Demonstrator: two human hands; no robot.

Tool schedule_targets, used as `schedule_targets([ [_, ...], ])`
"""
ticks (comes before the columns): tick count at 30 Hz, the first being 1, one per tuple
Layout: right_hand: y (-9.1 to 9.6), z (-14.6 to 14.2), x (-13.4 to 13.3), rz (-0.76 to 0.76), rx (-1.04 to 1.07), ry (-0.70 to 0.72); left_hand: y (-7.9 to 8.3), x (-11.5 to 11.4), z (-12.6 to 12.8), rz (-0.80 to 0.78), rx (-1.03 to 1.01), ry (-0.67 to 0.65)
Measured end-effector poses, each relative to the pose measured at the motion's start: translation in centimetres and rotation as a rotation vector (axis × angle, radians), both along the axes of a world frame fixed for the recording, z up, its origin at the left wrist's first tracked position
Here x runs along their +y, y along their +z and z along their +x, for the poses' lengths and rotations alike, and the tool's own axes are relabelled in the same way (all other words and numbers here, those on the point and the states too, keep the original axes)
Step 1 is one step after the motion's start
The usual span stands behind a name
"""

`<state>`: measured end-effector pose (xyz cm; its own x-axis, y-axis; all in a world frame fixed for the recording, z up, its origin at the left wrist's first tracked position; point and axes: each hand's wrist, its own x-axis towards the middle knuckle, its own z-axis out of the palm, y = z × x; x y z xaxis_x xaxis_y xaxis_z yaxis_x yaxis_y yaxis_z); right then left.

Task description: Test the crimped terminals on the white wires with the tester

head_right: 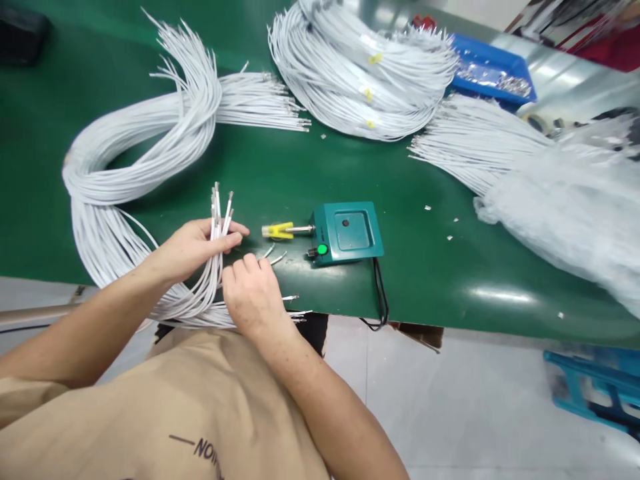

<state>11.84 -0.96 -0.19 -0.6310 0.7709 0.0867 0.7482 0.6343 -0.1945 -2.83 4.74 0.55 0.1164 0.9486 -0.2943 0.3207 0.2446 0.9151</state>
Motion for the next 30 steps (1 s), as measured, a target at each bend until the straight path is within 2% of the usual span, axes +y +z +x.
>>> schedule_targets([
  [3,1.0,0.8,-1.3,-0.221,-0.028,-0.058,0.2,-0.5,-0.2,-0.037,-0.018,-0.007],
  [5,2.3,2.3,-1.3,-0.430,0.020,-0.002,0.4,-0.8,-0.3,-0.073,-0.034,-0.042],
  [6,3.1,3.4,-1.0,-0.470,0.074,-0.001,0.6,-1.0,-0.2,-0.091,-0.041,-0.056],
  [7,3.9,4.7,-0.4,-0.441,0.138,-0.051,0.8,-1.1,-0.2,-0.106,-0.040,-0.064],
  [9,5.3,7.5,1.4,-0.224,0.228,-0.208,1.2,-1.4,0.0,-0.120,-0.026,-0.072],
  [11,6.2,10.3,3.5,-0.063,0.157,-0.218,1.6,-1.7,0.2,-0.132,-0.015,-0.082],
  [13,6.5,12.6,5.3,-0.025,0.005,-0.202,1.8,-1.9,0.4,-0.138,-0.014,-0.097],
  [16,6.2,14.4,7.4,-0.050,-0.195,-0.162,1.7,-2.0,0.5,-0.099,-0.006,-0.110],
  [21,6.1,14.2,8.7,-0.068,-0.238,-0.065,1.8,-1.7,0.2,-0.044,0.017,-0.049],
  [30,6.0,10.6,10.5,-0.074,-0.142,-0.024,0.9,-1.2,-0.8,-0.108,-0.231,0.127],
])
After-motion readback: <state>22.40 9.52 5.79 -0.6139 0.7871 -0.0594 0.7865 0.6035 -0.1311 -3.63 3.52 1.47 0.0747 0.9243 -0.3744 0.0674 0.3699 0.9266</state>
